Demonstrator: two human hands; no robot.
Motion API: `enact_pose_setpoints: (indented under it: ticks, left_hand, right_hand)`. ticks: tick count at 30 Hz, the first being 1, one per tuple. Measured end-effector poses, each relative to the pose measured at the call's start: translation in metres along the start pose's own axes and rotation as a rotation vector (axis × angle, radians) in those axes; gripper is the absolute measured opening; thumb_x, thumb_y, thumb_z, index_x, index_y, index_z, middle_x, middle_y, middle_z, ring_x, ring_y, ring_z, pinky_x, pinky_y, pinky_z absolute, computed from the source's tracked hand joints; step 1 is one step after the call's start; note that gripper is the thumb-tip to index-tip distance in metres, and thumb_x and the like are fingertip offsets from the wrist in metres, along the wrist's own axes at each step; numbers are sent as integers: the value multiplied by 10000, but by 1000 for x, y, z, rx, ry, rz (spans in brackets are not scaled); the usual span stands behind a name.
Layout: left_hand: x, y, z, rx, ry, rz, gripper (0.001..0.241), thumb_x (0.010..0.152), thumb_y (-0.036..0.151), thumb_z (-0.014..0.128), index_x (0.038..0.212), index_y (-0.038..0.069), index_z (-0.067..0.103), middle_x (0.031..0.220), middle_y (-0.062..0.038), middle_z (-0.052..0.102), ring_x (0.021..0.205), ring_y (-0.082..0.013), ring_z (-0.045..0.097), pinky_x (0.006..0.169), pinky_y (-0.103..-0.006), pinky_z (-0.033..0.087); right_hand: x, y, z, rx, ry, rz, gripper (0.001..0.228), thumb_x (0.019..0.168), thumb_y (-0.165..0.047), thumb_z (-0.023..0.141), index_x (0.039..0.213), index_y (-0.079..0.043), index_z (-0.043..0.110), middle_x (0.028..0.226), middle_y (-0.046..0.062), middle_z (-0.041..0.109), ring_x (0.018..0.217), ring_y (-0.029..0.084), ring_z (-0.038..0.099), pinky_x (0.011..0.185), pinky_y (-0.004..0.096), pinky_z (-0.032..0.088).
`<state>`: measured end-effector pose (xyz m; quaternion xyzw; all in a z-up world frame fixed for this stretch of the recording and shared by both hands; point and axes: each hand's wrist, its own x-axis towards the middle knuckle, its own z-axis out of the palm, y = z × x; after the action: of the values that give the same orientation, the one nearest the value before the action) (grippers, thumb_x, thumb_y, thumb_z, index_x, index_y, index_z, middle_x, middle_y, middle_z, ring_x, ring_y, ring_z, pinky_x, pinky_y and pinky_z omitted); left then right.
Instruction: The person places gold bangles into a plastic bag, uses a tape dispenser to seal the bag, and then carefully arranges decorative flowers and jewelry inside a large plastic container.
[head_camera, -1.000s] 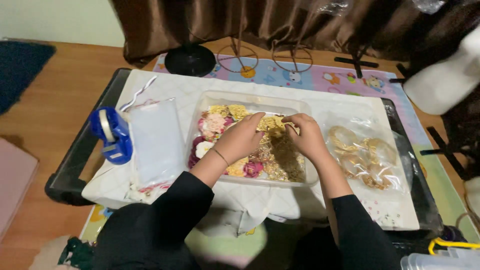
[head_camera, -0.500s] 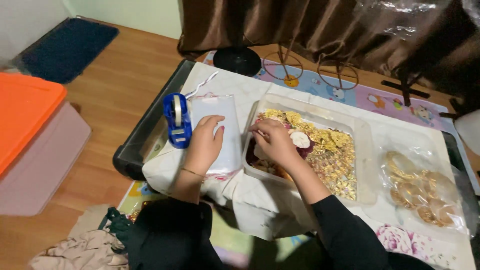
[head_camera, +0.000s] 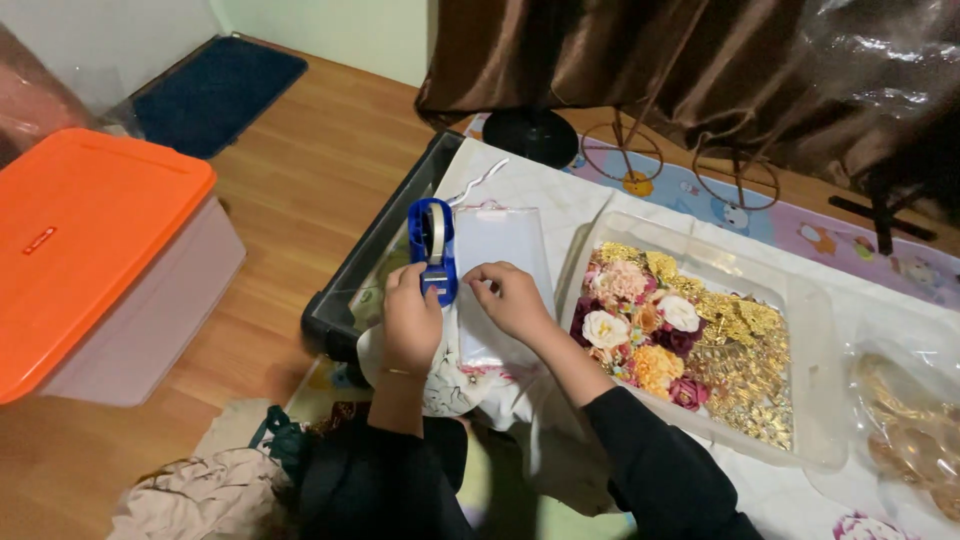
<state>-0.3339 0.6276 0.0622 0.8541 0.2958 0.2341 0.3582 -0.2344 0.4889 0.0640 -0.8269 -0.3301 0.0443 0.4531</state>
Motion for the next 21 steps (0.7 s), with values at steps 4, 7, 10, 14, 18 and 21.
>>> enact_pose_setpoints:
  ticks: [4,7,10,14,18,21]
  left_hand:
    - [7,-20,5,18,-13,-79,418,906,125,690,1319,145,626,1291,-121,586,1179,-337,660,995,-449,568]
    - [10,-25,6,8,-91,-64,426,917,125,684,1334,92,605,1237,-165,606,1173,-391,658,973,-485,571]
    - [10,-21,2,36,-146,-82,439,926,162,688,1348,89,593,1223,-158,609,1170,-380,664,963,-482,577]
    - [7,-9,-4,48,-177,-140,406,928,207,709,1319,143,623,1188,-117,627,1142,-338,684,956,-470,584]
    - [9,-7,-7,109,-191,-159,307,970,272,661,1275,233,646,1163,-55,623,1126,-292,688,941,-496,588]
    - [10,-14,-2,133,-189,-158,261,966,287,668,1223,240,662,1131,-46,640,1077,-305,705,915,-517,594]
  right_hand:
    - [18,21,35,40,6,108,117,933,-258,683,1002,-278,776,942,14,737,762,195,680,683,318,564]
    - [26,18,51,200,-13,329,159,940,-309,679,1017,-216,783,948,46,739,741,173,677,630,309,557]
    - [32,12,60,357,-15,495,210,908,-364,690,959,-188,792,901,62,723,738,192,675,605,309,557]
    - [33,-2,64,487,4,588,219,888,-332,729,941,-125,780,824,40,662,696,160,632,563,268,498]
    - [34,-10,65,618,66,625,209,855,-225,774,982,-61,750,826,67,637,646,160,637,524,249,486]
    - [34,-15,67,683,116,622,221,885,-233,760,982,-36,730,836,66,662,662,164,692,543,256,552]
